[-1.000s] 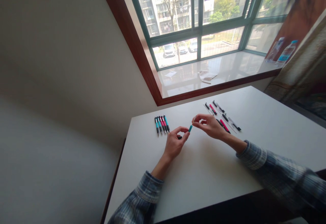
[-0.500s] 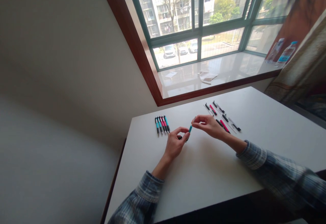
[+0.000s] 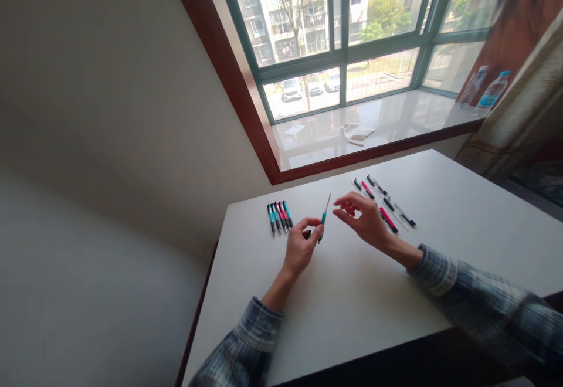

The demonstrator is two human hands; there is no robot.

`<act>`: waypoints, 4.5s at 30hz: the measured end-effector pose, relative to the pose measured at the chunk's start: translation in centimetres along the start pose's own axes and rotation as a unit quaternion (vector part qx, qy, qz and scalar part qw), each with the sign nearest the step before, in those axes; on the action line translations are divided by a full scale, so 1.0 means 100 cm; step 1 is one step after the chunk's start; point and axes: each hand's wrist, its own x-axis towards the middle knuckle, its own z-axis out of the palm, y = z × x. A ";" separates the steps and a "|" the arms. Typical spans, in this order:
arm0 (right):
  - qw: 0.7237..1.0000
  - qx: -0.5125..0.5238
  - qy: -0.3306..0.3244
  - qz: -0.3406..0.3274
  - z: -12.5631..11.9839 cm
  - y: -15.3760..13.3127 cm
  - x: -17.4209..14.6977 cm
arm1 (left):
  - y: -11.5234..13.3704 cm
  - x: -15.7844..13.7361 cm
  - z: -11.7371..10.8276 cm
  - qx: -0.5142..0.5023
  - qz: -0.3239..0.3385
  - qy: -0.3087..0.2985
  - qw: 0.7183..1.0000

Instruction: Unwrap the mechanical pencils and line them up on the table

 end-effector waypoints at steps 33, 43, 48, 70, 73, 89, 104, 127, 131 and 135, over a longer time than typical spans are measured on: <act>0.981 0.156 -0.026 0.113 0.016 -0.003 -0.003 | -0.005 0.005 -0.003 -0.068 -0.045 0.084 0.993; 0.935 0.249 -0.004 0.252 0.016 0.023 -0.003 | -0.011 0.002 -0.001 -0.097 -0.062 0.064 0.991; 0.940 0.207 -0.035 0.270 0.011 0.024 -0.005 | -0.010 0.001 0.000 -0.083 -0.044 0.063 0.994; 0.905 0.345 0.042 0.246 0.003 0.027 0.003 | -0.010 -0.001 0.001 -0.073 -0.046 0.005 0.996; 0.900 0.355 0.051 0.246 0.002 0.026 0.004 | -0.008 -0.001 0.001 -0.057 -0.040 -0.002 0.998; 0.905 0.349 0.052 0.237 0.001 0.026 0.005 | -0.011 -0.001 0.001 -0.051 -0.031 -0.004 0.998; 0.915 0.331 0.019 0.229 0.003 0.023 0.004 | -0.009 0.000 0.001 -0.049 -0.032 -0.009 0.998; 0.929 0.285 -0.078 0.225 0.007 0.022 -0.003 | -0.007 0.001 0.002 -0.043 -0.024 -0.010 0.999; 0.931 0.279 -0.085 0.221 0.007 0.021 -0.003 | -0.006 0.001 0.002 -0.050 -0.031 -0.008 0.998; 0.932 0.276 -0.088 0.219 0.007 0.020 -0.003 | -0.006 0.001 0.002 -0.050 -0.034 -0.009 0.998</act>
